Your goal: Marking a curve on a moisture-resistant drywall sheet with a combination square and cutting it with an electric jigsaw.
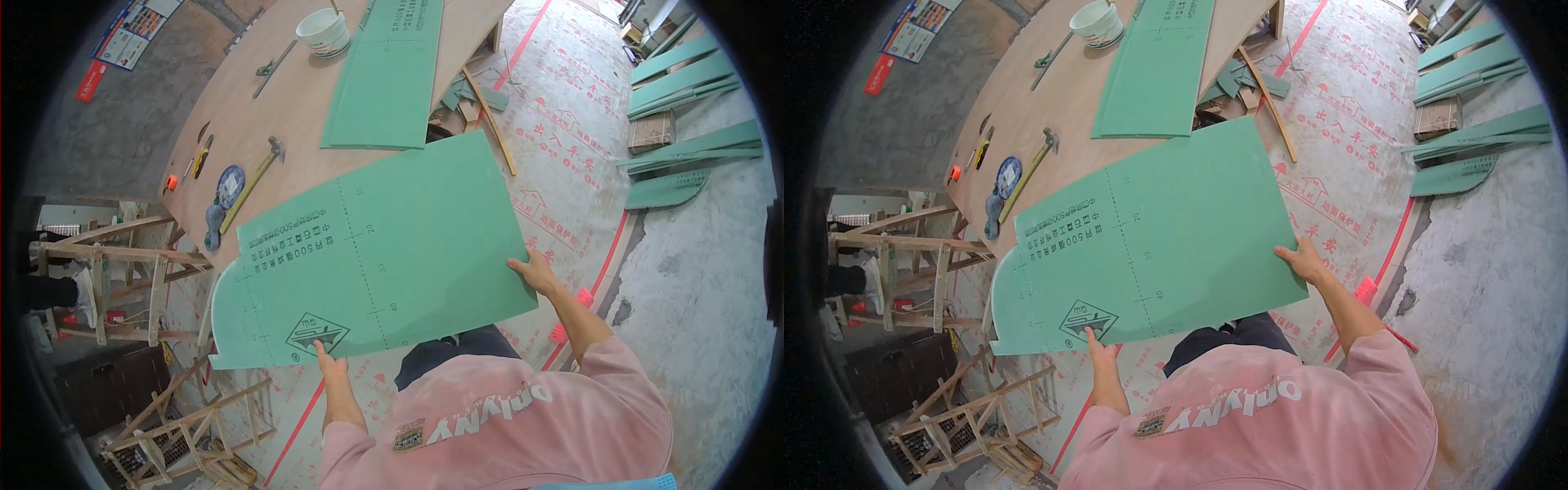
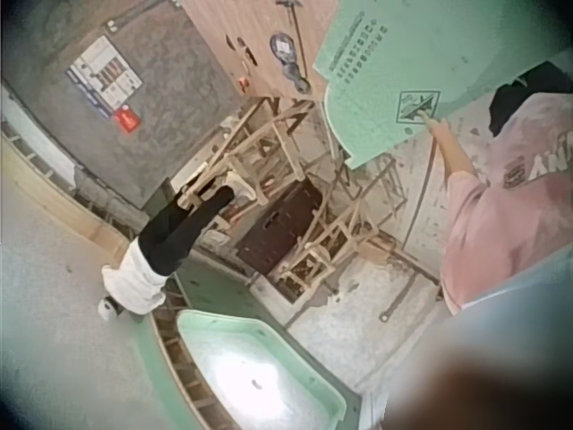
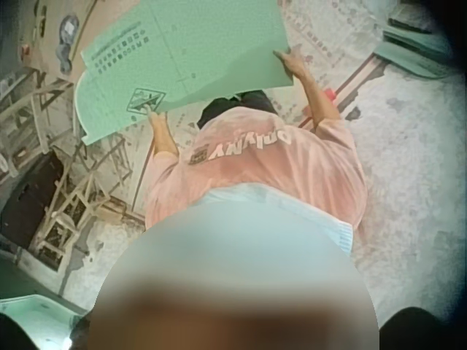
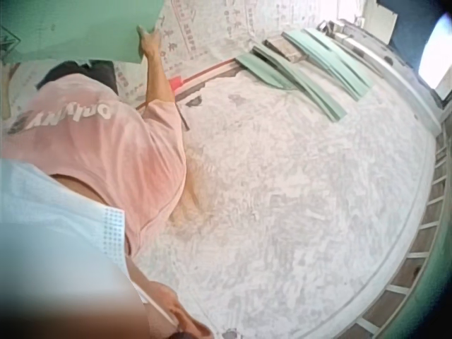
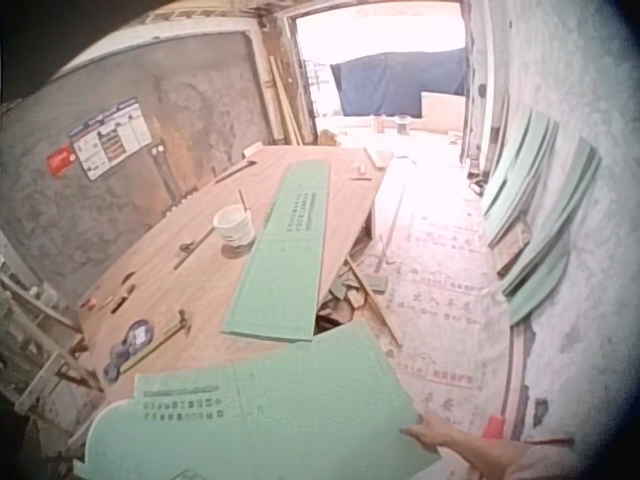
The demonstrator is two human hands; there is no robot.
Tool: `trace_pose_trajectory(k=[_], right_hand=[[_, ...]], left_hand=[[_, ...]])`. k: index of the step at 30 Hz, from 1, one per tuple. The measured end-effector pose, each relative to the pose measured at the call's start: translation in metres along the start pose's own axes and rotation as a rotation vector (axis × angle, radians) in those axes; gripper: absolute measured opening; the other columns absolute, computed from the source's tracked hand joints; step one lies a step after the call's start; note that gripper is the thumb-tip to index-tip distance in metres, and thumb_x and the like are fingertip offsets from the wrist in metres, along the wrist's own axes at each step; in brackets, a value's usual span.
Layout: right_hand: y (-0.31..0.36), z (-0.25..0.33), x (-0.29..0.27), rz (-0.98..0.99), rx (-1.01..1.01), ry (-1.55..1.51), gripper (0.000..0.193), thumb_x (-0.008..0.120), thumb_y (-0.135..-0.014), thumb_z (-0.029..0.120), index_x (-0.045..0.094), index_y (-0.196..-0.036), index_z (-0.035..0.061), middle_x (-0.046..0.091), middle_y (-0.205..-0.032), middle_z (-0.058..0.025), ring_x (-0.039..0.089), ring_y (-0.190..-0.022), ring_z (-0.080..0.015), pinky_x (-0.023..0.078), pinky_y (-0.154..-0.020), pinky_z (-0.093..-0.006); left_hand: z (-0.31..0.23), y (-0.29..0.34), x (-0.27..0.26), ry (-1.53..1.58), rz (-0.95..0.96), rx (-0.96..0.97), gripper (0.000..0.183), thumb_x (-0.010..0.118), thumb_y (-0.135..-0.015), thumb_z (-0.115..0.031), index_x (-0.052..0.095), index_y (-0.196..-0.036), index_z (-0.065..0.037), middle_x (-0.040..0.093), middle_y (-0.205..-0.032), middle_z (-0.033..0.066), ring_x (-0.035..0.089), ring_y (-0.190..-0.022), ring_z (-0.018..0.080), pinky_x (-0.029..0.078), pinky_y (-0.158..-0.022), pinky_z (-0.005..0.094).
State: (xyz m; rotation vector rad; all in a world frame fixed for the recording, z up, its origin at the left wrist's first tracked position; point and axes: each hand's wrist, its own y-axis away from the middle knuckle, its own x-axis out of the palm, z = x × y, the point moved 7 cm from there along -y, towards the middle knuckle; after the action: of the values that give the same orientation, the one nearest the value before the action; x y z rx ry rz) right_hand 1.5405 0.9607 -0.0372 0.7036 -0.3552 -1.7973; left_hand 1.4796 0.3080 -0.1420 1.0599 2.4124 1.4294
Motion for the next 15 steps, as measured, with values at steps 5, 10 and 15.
trace_pose_trajectory(k=[5, 10, 15], right_hand=[[0.001, -0.003, -0.006, -0.006, 0.064, -0.023, 0.037, 0.069, -0.089, 0.021, 0.065, -0.112, -0.0076, 0.071, -0.098, -0.0137, 0.068, -0.085, -0.0197, 0.053, -0.079, -0.0347], [-0.007, 0.008, 0.002, 0.072, 0.059, -0.051, 0.038, 0.068, -0.091, 0.022, 0.064, -0.114, -0.0087, 0.071, -0.098, -0.013, 0.067, -0.085, -0.0185, 0.053, -0.079, -0.0338], [0.003, 0.0, 0.007, 0.126, 0.085, 0.004, 0.041, 0.068, -0.092, 0.017, 0.058, -0.124, -0.0056, 0.068, -0.107, -0.0126, 0.064, -0.094, -0.0192, 0.051, -0.086, -0.034]], left_hand=[[0.008, 0.01, 0.014, 0.001, -0.053, 0.005, 0.049, 0.061, -0.097, -0.039, 0.055, -0.131, -0.004, 0.059, -0.131, 0.011, 0.057, -0.116, 0.0317, 0.047, -0.102, 0.0495], [-0.011, 0.005, 0.008, -0.005, 0.004, 0.032, 0.05, 0.062, -0.096, -0.038, 0.054, -0.131, -0.004, 0.058, -0.132, 0.0114, 0.056, -0.117, 0.032, 0.047, -0.101, 0.0499], [-0.012, 0.028, 0.045, -0.043, -0.007, 0.059, 0.056, 0.064, -0.095, -0.039, 0.049, -0.136, -0.005, 0.056, -0.134, 0.0113, 0.055, -0.119, 0.0336, 0.046, -0.1, 0.0542]])
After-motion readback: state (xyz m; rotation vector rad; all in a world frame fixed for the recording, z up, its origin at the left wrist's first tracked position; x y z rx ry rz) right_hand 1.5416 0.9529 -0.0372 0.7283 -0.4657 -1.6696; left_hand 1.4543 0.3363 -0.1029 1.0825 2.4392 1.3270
